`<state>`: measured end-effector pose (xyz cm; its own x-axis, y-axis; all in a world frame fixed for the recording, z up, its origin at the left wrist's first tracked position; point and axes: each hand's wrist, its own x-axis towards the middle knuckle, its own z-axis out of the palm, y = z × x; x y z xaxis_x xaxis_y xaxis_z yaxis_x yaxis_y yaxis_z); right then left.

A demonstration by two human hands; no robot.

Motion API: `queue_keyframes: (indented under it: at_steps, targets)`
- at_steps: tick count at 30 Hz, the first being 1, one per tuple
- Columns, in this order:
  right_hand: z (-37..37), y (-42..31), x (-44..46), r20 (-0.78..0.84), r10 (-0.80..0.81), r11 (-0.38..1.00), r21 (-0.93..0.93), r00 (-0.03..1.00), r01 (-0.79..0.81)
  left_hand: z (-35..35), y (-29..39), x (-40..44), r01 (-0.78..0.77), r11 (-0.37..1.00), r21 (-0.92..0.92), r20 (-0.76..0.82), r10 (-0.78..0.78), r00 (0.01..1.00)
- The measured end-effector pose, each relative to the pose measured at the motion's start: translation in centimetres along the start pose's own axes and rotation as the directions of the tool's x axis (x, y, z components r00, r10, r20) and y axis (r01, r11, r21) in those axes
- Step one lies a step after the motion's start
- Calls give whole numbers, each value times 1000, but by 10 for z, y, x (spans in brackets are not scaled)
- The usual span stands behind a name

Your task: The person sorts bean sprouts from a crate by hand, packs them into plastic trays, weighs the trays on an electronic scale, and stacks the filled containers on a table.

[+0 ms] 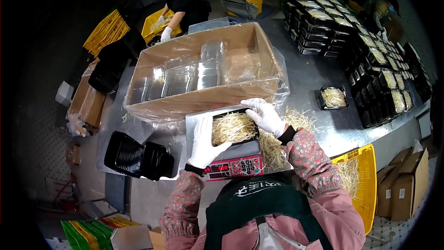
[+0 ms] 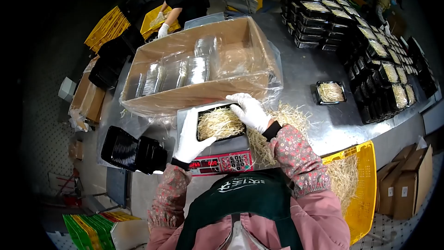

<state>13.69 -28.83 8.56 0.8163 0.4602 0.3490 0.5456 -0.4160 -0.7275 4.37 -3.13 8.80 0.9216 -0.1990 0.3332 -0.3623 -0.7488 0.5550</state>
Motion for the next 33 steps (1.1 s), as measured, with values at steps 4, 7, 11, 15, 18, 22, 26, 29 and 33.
queue_keyframes:
  at_steps: [4,7,11,15,18,22,26,29,33]
  targets:
    - [60,2,-10,79,101,985,-148,992,-88,45,1,35,-119,985,128,204,92,975]
    - [94,-1,-12,104,226,938,-291,969,-188,73,-14,38,-167,951,261,189,119,975]
    - [73,-6,-3,243,273,957,-169,931,-237,69,-15,50,-115,950,289,274,33,961]
    - [18,-7,29,256,60,988,-156,965,-20,61,-8,44,-101,958,269,336,5,942]
    - [-22,4,74,-40,44,963,-264,998,-53,57,-7,39,-149,959,239,277,80,957]
    - [-28,78,133,-4,247,839,-500,969,-216,40,6,39,-16,992,129,267,-20,963]
    - [1,155,152,213,470,882,-117,856,-456,20,20,33,123,986,-114,28,-121,992]
    - [-25,106,146,138,433,894,-193,891,-405,15,-1,18,143,932,-333,-169,-208,963]
    - [-48,98,144,-62,392,917,-51,918,-395,-7,-18,-3,205,648,-734,-229,-521,822]
